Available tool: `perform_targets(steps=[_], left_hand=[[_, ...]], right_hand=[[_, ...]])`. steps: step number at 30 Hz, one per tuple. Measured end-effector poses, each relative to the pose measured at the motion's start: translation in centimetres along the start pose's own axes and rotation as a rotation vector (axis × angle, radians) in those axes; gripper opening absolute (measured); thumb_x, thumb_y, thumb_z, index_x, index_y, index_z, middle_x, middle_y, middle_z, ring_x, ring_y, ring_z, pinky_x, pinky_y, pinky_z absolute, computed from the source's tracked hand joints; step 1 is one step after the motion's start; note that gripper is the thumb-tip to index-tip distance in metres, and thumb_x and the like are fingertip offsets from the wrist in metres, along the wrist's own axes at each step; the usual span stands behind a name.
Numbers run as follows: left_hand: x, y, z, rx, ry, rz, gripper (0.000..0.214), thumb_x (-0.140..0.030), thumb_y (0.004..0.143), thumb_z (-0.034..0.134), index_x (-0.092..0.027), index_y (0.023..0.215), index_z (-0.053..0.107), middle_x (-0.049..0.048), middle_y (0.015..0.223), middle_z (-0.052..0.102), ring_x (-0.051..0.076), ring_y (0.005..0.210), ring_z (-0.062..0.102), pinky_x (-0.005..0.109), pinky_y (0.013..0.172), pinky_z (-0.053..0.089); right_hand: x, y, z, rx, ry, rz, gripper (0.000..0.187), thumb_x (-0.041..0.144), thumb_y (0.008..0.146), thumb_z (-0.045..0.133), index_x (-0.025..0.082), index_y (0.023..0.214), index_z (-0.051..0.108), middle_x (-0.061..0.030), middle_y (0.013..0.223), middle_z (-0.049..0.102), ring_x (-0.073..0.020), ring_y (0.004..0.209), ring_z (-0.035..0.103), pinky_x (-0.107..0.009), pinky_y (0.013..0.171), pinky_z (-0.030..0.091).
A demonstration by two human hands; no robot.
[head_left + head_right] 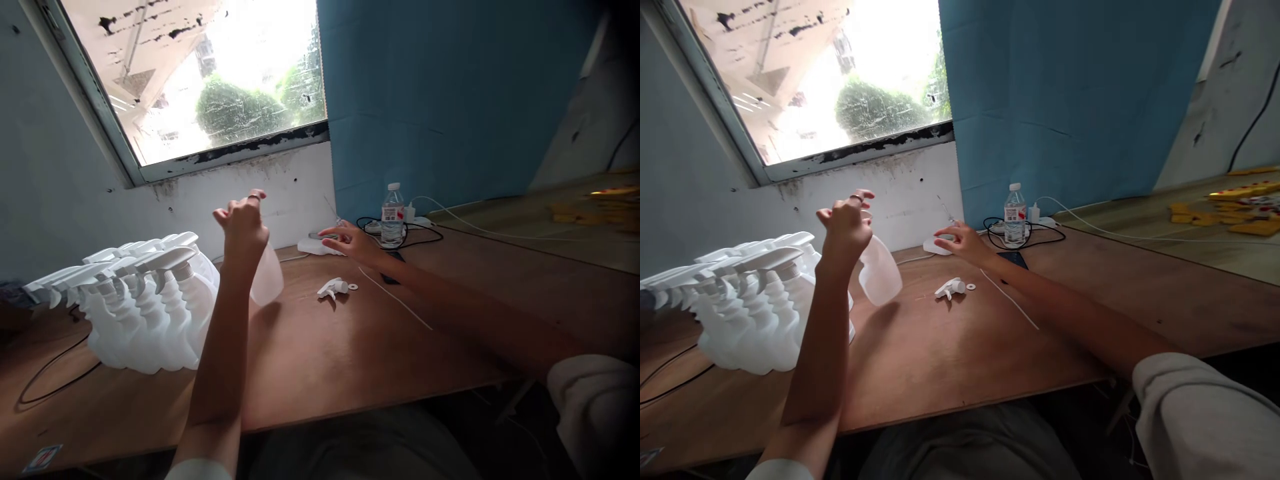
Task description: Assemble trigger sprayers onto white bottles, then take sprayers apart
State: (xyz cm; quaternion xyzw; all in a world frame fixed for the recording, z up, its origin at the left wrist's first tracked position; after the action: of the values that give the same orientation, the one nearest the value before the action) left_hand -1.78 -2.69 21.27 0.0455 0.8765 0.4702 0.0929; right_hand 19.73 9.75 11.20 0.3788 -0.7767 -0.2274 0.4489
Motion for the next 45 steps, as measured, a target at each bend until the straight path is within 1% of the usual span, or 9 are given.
perform_targets(steps=[4,7,12,16,20,25,31,37,45], left_hand=[[-3.0,-0.6,-0.4,-0.028,-0.245,0.347,0.048,-0.008,0.083,0.050,-0.030,0.126,0.051,0.0067,0.123,0.059,0.022,0.098,0.061,0.044,0.096,0.041],[-4.6,-0.8,-0.9,-0.061,-0.332,0.491,0.035,-0.019,0.091,0.054,-0.030,0.124,0.052,0.0061,0.126,0.056,0.022,0.110,0.058,0.039,0.096,0.045],[-4.3,-0.4,-1.0,-0.246,-0.354,0.400,0.031,-0.037,0.090,0.061,-0.028,0.119,0.053,0.0093,0.127,0.055,0.027,0.121,0.052,0.043,0.101,0.044],[-3.4,-0.3,1.8,-0.060,-0.354,0.289,0.060,-0.057,0.079,0.068,-0.025,0.126,0.048,0.0117,0.125,0.057,0.030,0.116,0.055,0.046,0.098,0.045],[-3.7,-0.7,4.7,0.084,-0.210,0.230,0.085,-0.061,0.067,0.076,-0.023,0.135,0.042,0.0149,0.136,0.052,0.037,0.129,0.042,0.055,0.107,0.034],[-3.5,-0.8,5.4,0.067,-0.147,0.179,0.073,-0.030,0.073,0.073,-0.020,0.137,0.040,0.0156,0.131,0.055,0.037,0.129,0.042,0.056,0.106,0.034],[-1.6,-0.3,5.9,0.428,-0.532,0.197,0.074,-0.018,0.068,0.064,-0.021,0.137,0.038,0.0065,0.111,0.064,0.023,0.091,0.062,0.036,0.080,0.052],[-1.3,0.4,6.4,0.315,-0.518,0.287,0.049,-0.013,0.066,0.054,-0.021,0.114,0.065,0.0052,0.126,0.057,0.027,0.120,0.048,0.040,0.102,0.042],[-1.1,0.1,9.1,0.655,-0.781,0.139,0.048,-0.010,0.053,0.054,-0.017,0.097,0.073,0.0003,0.100,0.065,0.020,0.087,0.056,0.029,0.074,0.048]], right_hand=[[6.2,2.4,1.4,0.076,0.159,-0.104,0.046,0.056,0.075,0.073,0.021,0.104,0.071,-0.0009,0.080,0.049,-0.0109,0.064,0.040,-0.027,0.062,0.038],[9.0,3.3,1.4,0.080,0.274,-0.050,0.036,0.049,0.070,0.077,0.015,0.073,0.065,-0.0005,0.069,0.050,-0.0106,0.060,0.043,-0.025,0.055,0.036],[9.2,4.0,-1.8,-0.201,0.451,0.138,0.038,0.047,0.063,0.082,0.015,0.065,0.061,0.0006,0.060,0.051,-0.0091,0.051,0.046,-0.023,0.044,0.036],[8.0,4.5,-4.6,-0.396,0.582,0.182,0.041,0.048,0.060,0.086,0.016,0.068,0.063,0.0009,0.058,0.051,-0.0086,0.048,0.046,-0.025,0.042,0.042],[7.7,4.6,-4.9,-0.442,0.654,0.166,0.043,0.049,0.057,0.088,0.018,0.071,0.062,0.0022,0.057,0.050,-0.0095,0.050,0.049,-0.027,0.048,0.053],[8.4,4.5,-3.7,-0.354,0.566,0.009,0.041,0.054,0.067,0.081,0.019,0.076,0.062,0.0011,0.062,0.052,-0.0104,0.053,0.049,-0.027,0.047,0.050],[9.6,3.5,-6.1,-0.026,0.231,-0.261,0.037,0.044,0.066,0.084,0.019,0.088,0.070,-0.0041,0.091,0.062,-0.0173,0.081,0.058,-0.027,0.062,0.049],[10.5,2.2,-8.8,0.216,0.015,-0.568,0.025,0.030,0.076,0.077,0.021,0.099,0.073,-0.0061,0.105,0.063,-0.0167,0.092,0.058,-0.027,0.072,0.047],[11.3,1.8,-8.2,0.476,-0.042,-0.510,0.009,0.028,0.080,0.070,0.022,0.081,0.076,-0.0033,0.090,0.065,-0.0125,0.080,0.057,-0.025,0.071,0.045]])
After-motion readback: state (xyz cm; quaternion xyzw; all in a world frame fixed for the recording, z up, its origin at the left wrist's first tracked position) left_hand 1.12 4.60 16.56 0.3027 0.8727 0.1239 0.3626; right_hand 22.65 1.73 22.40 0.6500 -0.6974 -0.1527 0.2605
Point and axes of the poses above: each hand's wrist, its own y-axis towards the middle knuckle, its own z-axis out of the palm, x = y × z, the point moved 2 cm from there along y, towards the middle knuckle
